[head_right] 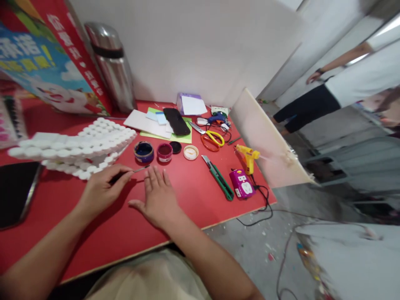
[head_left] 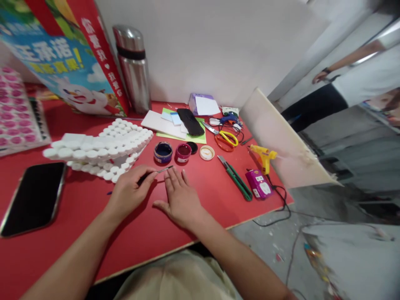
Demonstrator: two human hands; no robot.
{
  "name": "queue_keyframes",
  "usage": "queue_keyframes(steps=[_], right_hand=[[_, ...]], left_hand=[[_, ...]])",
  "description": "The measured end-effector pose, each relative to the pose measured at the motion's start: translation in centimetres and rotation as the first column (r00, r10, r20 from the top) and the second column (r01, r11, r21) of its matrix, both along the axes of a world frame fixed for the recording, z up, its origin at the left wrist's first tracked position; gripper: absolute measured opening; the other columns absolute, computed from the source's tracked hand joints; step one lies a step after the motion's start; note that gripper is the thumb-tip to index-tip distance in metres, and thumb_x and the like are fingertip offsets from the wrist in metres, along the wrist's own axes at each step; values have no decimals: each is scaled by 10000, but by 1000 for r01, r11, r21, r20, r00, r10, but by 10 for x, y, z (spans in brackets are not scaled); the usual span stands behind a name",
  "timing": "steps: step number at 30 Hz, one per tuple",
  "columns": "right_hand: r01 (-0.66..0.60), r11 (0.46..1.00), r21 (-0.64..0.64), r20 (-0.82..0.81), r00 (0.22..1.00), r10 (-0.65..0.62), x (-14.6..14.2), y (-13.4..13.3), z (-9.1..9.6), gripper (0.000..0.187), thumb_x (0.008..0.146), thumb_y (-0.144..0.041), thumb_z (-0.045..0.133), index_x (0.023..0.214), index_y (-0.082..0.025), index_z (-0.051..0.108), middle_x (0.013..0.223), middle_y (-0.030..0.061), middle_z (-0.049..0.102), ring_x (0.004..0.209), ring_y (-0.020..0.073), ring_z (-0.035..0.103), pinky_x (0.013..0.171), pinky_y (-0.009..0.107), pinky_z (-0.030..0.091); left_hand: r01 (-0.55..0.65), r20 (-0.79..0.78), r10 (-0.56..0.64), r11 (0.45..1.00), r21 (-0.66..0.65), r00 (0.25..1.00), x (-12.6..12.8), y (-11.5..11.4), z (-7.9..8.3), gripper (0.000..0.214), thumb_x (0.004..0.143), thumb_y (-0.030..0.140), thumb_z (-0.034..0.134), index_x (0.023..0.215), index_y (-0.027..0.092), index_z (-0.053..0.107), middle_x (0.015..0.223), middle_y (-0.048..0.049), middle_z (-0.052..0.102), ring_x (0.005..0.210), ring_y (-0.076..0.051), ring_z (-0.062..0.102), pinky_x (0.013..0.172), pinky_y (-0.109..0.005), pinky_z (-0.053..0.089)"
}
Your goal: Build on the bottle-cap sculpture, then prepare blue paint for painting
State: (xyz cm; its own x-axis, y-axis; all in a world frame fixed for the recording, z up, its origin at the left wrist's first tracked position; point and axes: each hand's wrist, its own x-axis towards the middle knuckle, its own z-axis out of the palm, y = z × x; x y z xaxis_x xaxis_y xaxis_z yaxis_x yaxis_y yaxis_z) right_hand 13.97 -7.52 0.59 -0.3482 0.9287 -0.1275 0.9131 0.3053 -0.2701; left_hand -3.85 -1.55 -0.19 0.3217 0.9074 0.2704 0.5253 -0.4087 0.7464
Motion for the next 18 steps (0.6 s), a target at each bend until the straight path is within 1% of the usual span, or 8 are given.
queue_keyframes(steps=[4,9,14,18], right_hand=[[80,996,-30,17,997,-80,-3,0,4,927,1032,-689,308,1609,35,285,1703,229,199,1623,322,148,1329,545,50],[204,978,-44,81,977,-200,-2,0,5,1023,992,-743,357,1611,64,242,1699,267,126,1625,368,65,1310,600,11],[313,950,-15,115,944,-309,7,-1,0,1040,989,-746,355,1600,90,259,1685,305,116,1614,406,94,1306,593,54],[363,932,-17,168,920,-355,13,-6,4,1073,965,-750,427,1586,111,277,1671,330,160,1604,427,138,1308,569,98]], left_hand=[[23,-12,-23,1000,-4,1000,0,-1,1,259,1012,387,545,929,204,708,927,-57,759,841,-204,685,785,-288,489],[20,-14,-20,1000,-5,1000,-1,-1,1,261,1017,402,543,957,207,706,949,-59,760,857,-208,686,797,-293,491],[24,-25,-24,1000,9,999,0,-1,2,261,1013,398,543,940,210,708,943,-60,765,854,-210,685,800,-293,496],[33,-14,-33,999,12,999,0,-2,2,258,1011,394,543,931,210,704,935,-59,761,852,-209,682,798,-292,492]])
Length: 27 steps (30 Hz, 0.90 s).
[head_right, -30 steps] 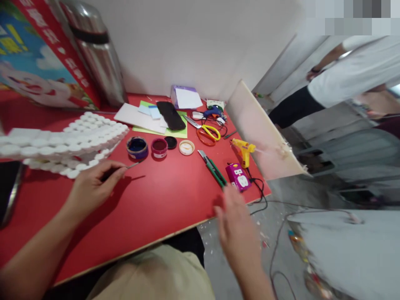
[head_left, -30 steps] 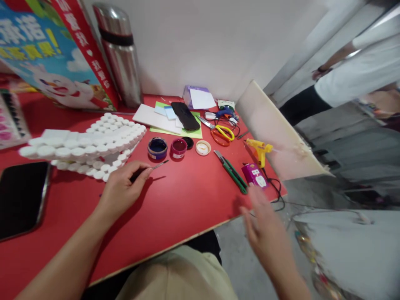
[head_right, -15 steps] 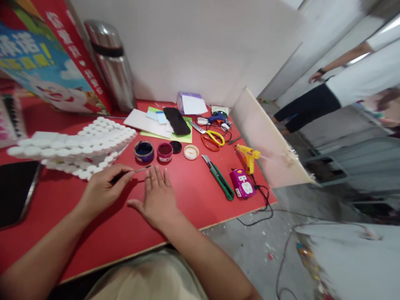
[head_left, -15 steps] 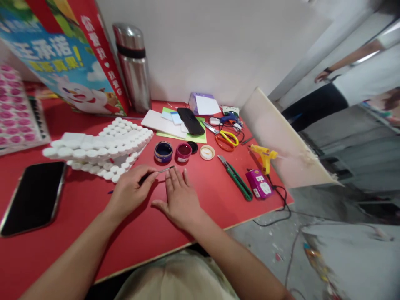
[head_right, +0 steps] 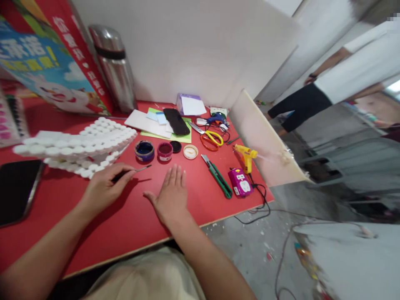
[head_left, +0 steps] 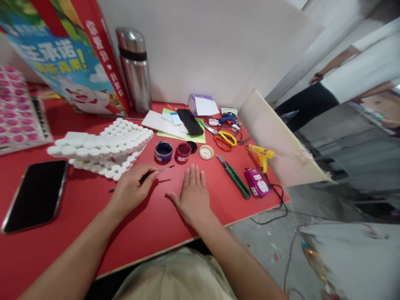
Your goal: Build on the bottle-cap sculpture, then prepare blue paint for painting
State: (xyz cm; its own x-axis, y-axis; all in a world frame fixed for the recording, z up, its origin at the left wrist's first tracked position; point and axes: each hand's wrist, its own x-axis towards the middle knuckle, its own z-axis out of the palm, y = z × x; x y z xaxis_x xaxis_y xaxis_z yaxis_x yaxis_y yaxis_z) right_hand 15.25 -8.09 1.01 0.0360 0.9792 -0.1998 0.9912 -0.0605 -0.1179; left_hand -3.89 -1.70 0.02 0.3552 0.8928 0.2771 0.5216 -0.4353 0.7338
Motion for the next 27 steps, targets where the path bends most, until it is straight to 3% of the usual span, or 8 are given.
queue_keyframes(steps=[4,8,11,13,17,21,24,27], right_hand=[[42,999,-1,87,995,-41,32,-48,1,1093,937,-751,486,1573,121,310,1658,347,214,1590,448,187,1289,584,193],[49,997,57,218,974,-61,103,-164,-18,974,935,-725,492,1489,75,504,1612,350,356,1533,453,356,1214,609,358],[180,974,-137,305,943,-132,165,-246,-34,449,920,-406,565,1128,-86,799,1262,314,715,1201,434,698,978,570,569],[205,955,-216,255,956,-147,196,-269,-36,405,824,-135,488,1050,-132,824,1223,260,750,1141,359,741,922,471,606],[280,960,-9,155,949,-275,211,-229,-6,510,797,-13,372,1055,-157,787,997,140,800,802,222,792,719,320,601],[8,899,438,121,990,-68,171,-145,45,296,1025,-308,497,867,-191,718,700,39,753,510,186,690,499,286,484],[-143,748,648,113,989,91,125,-92,66,198,1030,-319,593,1100,-175,710,869,58,799,610,160,710,614,270,523],[-343,703,622,125,931,343,81,-52,62,554,974,-482,653,1384,-113,605,1093,171,761,958,299,716,848,432,565]], left_hand=[[-18,7,18,1000,-6,1000,0,0,2,256,1013,383,528,943,203,695,936,-65,754,871,-217,682,809,-308,487],[-29,25,29,1000,4,999,0,-1,8,254,1019,360,512,1009,200,709,977,-72,754,914,-227,689,838,-331,493],[-80,55,78,996,35,995,0,-4,15,242,1018,342,519,1069,207,714,1062,-79,754,998,-238,694,902,-352,511],[-158,126,154,987,16,980,0,-7,21,218,1008,335,548,1094,219,711,1054,-66,752,985,-228,703,913,-354,534],[-286,471,369,928,-241,801,3,-8,35,160,970,332,643,1089,230,675,885,-5,721,775,-171,725,796,-316,602],[-45,800,426,892,-451,423,8,-4,49,145,897,228,728,973,210,606,861,14,744,831,-200,781,887,-376,639],[177,794,494,799,-575,355,17,-5,58,87,922,156,666,922,180,582,921,-62,801,945,-235,794,937,-405,633],[313,721,600,650,-692,347,28,-11,62,119,958,87,572,860,155,578,1019,-133,812,987,-226,795,946,-373,626]])
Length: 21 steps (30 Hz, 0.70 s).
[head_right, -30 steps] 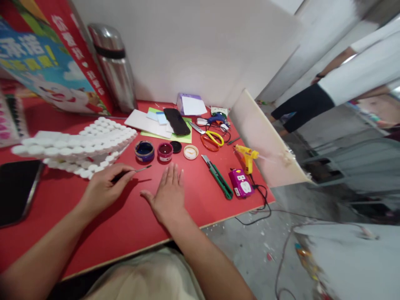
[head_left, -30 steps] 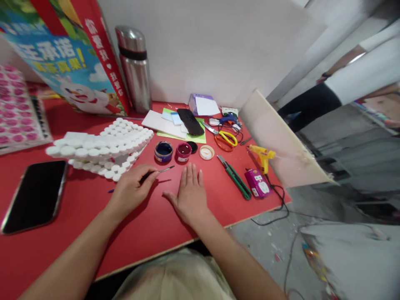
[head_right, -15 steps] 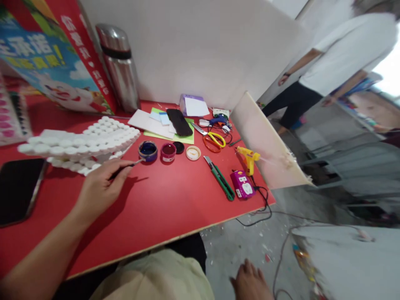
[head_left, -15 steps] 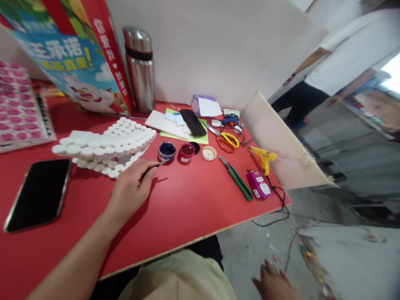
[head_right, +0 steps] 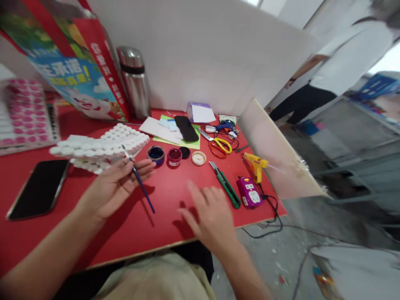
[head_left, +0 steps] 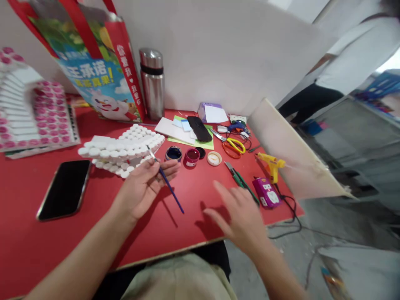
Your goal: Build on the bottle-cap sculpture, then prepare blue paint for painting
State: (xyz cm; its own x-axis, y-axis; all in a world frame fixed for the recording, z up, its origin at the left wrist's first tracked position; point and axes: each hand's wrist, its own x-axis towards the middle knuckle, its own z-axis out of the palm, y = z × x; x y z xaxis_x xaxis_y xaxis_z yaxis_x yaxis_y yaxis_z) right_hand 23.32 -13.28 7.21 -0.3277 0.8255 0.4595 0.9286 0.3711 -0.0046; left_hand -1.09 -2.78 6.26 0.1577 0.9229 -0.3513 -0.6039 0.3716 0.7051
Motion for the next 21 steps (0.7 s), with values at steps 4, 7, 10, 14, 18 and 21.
queue_keyframes(steps=[4,7,10,14,18,21], right_hand=[[-288,955,-67,-92,955,282,-44,31,-24,571,972,-369,680,1485,-170,524,1274,173,684,1135,296,644,954,471,533],[-424,905,25,-184,888,421,-60,37,-35,439,1013,-231,611,1446,-185,547,1068,93,717,955,211,664,828,360,555],[-460,876,144,-274,833,481,-61,40,-32,370,1008,-125,557,1376,-143,591,1014,91,727,956,204,674,825,351,574],[-301,900,314,-405,815,414,-45,55,-14,397,974,-86,567,1354,-178,636,1063,118,740,974,209,696,789,359,601],[-2,901,433,-637,707,308,-31,86,0,346,976,-84,555,1270,-204,693,968,85,735,871,201,707,706,355,604],[159,900,405,-804,531,267,-27,112,-6,248,1033,-155,511,1175,-209,707,893,47,702,709,156,675,602,316,570]], left_hand=[[76,46,-72,992,-97,996,12,-10,-5,114,968,86,580,873,149,586,1096,-155,803,993,-209,790,934,-327,613],[129,51,-124,985,-113,991,16,-17,-11,49,948,130,642,919,149,608,1103,-139,799,1015,-204,773,941,-321,596],[207,14,-206,973,-102,978,14,-20,-17,152,932,277,704,941,158,611,1038,-129,796,974,-212,759,906,-341,590],[166,-335,-149,986,23,930,1,-5,-35,308,914,467,682,994,189,578,924,-73,748,721,-173,685,707,-330,562],[131,-776,182,938,322,603,-2,29,-60,532,761,352,805,1201,187,557,1280,-162,668,1162,-290,666,1008,-464,524],[324,-897,186,887,329,402,7,52,-69,909,678,302,875,1470,178,444,1496,-219,557,1398,-375,533,1167,-553,403]])
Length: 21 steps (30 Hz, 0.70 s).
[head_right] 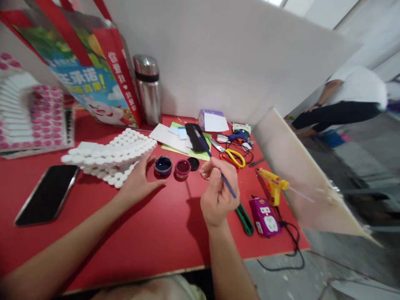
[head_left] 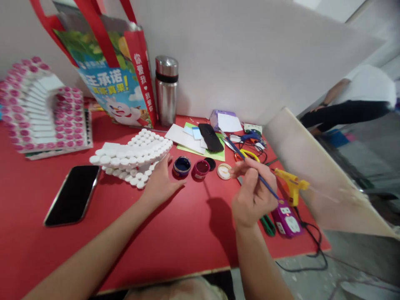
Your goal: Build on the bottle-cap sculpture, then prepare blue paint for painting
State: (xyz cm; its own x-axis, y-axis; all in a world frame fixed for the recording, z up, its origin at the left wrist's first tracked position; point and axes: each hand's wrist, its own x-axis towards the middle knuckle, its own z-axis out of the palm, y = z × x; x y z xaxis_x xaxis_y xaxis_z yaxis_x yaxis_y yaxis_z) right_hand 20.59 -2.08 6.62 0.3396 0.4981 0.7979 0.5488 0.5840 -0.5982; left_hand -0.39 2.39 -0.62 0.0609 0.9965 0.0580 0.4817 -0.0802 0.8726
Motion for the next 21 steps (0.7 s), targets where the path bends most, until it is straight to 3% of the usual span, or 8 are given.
queue_keyframes(steps=[2,5,9,17,21], right_hand=[[30,999,-34,-115,993,-34,2,12,-12,215,1052,-210,508,1147,-209,701,893,39,687,667,140,671,576,303,561],[42,996,-82,-165,985,-56,6,20,-32,198,1057,-260,513,1123,-206,692,881,36,669,658,135,665,540,284,549],[21,993,-116,-136,990,-37,12,21,-44,200,1055,-274,519,1117,-204,695,862,32,652,664,134,646,527,276,540],[39,994,-102,-157,986,-55,17,22,-43,209,1053,-266,531,1138,-198,709,887,31,668,660,119,659,551,257,547],[35,991,-131,-180,982,-58,15,22,-42,204,1047,-284,540,1123,-184,702,875,28,690,646,114,672,554,246,554]], left_hand=[[15,-112,-8,998,60,994,8,8,-2,913,683,287,879,1481,162,453,1466,-222,587,1389,-395,540,1166,-571,398],[21,-205,13,986,164,979,14,12,-2,694,729,278,854,1355,187,569,1314,-166,684,1262,-378,621,1072,-563,474],[73,-184,-29,968,240,982,14,10,-1,361,820,253,770,1158,224,647,1152,-94,725,1088,-300,666,954,-482,532],[109,-74,-84,872,477,994,3,-9,13,448,897,245,715,1309,247,539,1340,-114,628,1313,-278,581,1121,-481,465],[53,2,-62,875,482,998,2,-18,23,469,873,245,765,1282,264,537,1348,-110,608,1321,-277,567,1141,-465,449]])
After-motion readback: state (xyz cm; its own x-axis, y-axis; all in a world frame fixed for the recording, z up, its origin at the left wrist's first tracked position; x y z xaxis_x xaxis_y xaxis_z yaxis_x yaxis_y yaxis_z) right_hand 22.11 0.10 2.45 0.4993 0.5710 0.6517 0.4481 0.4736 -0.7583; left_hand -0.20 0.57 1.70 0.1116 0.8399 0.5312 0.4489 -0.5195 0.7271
